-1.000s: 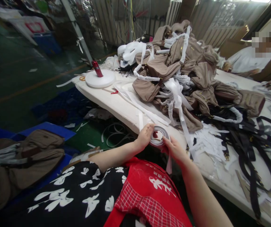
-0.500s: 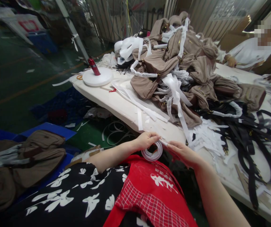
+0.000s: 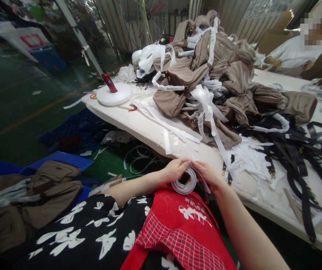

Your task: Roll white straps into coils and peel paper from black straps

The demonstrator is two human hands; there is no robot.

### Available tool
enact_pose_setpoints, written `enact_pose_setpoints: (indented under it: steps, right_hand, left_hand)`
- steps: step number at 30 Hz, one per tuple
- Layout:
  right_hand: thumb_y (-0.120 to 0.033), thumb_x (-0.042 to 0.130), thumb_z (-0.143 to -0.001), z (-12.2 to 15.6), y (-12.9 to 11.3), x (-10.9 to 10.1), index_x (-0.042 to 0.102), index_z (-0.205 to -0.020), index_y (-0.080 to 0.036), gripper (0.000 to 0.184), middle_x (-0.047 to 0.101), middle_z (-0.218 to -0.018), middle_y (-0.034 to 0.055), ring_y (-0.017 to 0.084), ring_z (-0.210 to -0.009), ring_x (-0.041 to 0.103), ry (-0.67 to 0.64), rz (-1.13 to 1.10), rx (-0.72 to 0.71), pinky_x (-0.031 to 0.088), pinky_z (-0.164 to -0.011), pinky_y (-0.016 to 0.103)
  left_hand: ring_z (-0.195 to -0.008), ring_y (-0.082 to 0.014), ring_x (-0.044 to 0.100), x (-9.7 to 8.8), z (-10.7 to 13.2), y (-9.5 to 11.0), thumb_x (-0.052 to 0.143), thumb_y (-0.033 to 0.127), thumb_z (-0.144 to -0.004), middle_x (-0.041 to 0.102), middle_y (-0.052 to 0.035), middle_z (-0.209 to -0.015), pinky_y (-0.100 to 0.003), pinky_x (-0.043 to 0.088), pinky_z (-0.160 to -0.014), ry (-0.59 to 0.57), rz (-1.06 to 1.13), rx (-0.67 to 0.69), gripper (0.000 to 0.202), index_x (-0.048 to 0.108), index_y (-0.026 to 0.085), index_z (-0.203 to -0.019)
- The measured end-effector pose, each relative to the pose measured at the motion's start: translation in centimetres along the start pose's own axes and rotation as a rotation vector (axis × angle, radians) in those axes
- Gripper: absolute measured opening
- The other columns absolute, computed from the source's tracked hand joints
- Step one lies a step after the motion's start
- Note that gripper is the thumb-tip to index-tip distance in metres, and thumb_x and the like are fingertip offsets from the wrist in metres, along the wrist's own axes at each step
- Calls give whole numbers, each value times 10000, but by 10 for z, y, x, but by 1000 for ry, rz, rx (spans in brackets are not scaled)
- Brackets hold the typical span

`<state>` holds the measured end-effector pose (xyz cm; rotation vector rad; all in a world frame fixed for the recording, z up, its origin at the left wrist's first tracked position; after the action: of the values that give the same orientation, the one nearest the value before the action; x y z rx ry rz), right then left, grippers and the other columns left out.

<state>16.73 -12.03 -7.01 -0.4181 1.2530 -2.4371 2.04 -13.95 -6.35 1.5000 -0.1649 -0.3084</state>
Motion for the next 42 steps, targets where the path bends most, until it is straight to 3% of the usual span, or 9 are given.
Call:
enact_pose_setpoints:
  steps: [4,9,17,20,23,26,30,36,42]
  right_hand:
    - [-781,738,-663,-6,5,-6,637,-869,-188,636,624,-646,-10,139,-552,559,148,75,-48,445,-482,251]
    - [-922,542,-696,6,13,-2,611,-787,-220,712,559,-554,-9,162,-483,517,57,273,-81,446,-454,311]
    - [-884,526,-747,12,13,9,611,-873,-233,669,574,-583,-2,174,-449,508,20,369,-130,422,-404,313]
    - [-733,569,-851,19,4,-4,666,-964,-201,553,673,-722,37,189,-574,586,-126,483,-137,488,-493,304]
    - [-609,611,-888,26,-4,-15,715,-1018,-180,460,737,-909,69,223,-749,649,-291,658,-166,532,-627,308]
    - [-623,636,-850,26,-2,-23,736,-970,-155,494,735,-870,65,243,-773,654,-330,763,-147,534,-676,316]
    - [-629,632,-864,27,7,-28,714,-1103,-166,527,725,-1014,78,262,-922,651,-324,664,-192,540,-803,336]
    - [-706,516,-911,33,34,-18,670,-889,-178,551,583,-720,12,145,-613,473,-243,462,-172,433,-560,267]
    - [-717,582,-868,25,47,-7,649,-852,-175,547,566,-705,-14,124,-626,440,-260,389,-175,416,-588,252]
  left_hand:
    - [-790,-168,635,1,4,-12,494,438,-978,694,-35,-826,-279,519,-788,156,88,-80,356,686,145,-1039]
    - [-490,-97,434,-2,2,-20,508,483,-970,538,41,-629,-225,371,-491,297,255,-207,342,620,160,-977]
    - [-604,-111,523,-1,0,-25,439,452,-1011,567,18,-726,-235,448,-586,461,374,-183,306,548,167,-983]
    - [-765,-148,592,-10,-6,-16,412,500,-1014,615,-23,-788,-277,490,-746,340,140,-145,398,570,158,-887]
    - [-877,-190,625,-9,-13,3,550,627,-917,673,-53,-901,-312,492,-824,-60,-97,-92,479,625,156,-948]
    - [-945,-226,638,0,-12,17,799,566,-732,698,-69,-1018,-326,490,-856,-404,-282,-29,569,650,165,-1107]
    - [-958,-199,648,4,-7,8,731,424,-835,705,-71,-1070,-301,494,-869,-364,-168,-70,455,647,170,-1203]
    - [-699,-130,602,7,5,-17,624,449,-895,671,-30,-821,-252,490,-697,-189,107,-174,350,662,138,-1050]
    - [-586,-128,534,6,1,-5,576,573,-871,587,6,-677,-236,404,-547,-321,-116,-210,413,563,164,-816]
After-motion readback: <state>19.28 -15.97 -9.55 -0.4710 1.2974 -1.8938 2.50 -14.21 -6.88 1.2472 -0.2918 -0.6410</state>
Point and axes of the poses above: each hand's wrist, its own z-axis away from the middle knuckle, its own x-axis out of the palm, y = z × x, the point moved 4 cm from there along -z, towards the middle knuckle
